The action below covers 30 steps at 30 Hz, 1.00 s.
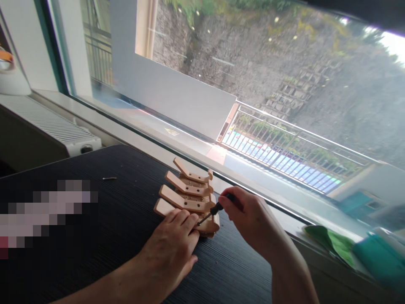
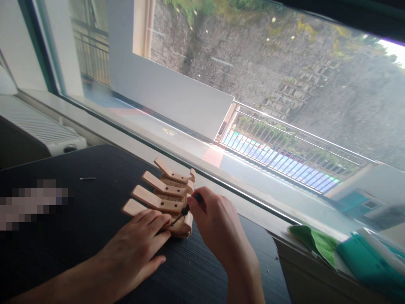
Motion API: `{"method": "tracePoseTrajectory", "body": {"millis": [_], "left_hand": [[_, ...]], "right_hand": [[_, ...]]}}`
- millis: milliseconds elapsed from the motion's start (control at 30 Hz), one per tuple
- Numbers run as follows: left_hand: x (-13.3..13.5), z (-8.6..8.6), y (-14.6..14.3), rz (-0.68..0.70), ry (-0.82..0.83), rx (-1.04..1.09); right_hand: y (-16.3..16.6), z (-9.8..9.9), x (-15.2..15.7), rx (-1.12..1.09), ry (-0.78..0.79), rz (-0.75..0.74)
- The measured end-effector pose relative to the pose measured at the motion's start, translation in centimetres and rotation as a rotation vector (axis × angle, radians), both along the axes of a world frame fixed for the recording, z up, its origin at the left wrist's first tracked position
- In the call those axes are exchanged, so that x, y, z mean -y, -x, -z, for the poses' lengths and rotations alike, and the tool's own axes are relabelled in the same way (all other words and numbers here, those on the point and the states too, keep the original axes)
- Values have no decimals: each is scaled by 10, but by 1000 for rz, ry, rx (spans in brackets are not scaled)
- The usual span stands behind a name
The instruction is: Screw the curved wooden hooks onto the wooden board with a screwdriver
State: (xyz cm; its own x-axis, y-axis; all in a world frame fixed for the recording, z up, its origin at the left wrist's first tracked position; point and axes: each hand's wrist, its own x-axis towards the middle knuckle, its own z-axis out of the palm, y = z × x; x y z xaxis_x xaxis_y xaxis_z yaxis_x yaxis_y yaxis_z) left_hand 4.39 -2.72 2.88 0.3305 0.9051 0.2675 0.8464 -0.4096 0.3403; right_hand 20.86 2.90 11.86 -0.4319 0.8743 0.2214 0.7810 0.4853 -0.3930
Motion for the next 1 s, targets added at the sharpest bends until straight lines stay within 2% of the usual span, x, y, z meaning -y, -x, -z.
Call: {"method": "tracePoseTrajectory", "body": {"millis": [133, 433, 800, 1000], "left_hand": [[1, -1, 0, -1, 12, -7], [1, 0, 2, 6, 4, 4], [1, 0, 1, 11, -32, -23], [2, 1, 1, 4, -29, 20]], "right_hand": [[-5, -1, 1, 10, -23, 4], [-8, -3, 5, -43, 40, -61], [2, 2, 3, -42, 7, 39], [-2, -2, 6, -35, 5, -21]]}}
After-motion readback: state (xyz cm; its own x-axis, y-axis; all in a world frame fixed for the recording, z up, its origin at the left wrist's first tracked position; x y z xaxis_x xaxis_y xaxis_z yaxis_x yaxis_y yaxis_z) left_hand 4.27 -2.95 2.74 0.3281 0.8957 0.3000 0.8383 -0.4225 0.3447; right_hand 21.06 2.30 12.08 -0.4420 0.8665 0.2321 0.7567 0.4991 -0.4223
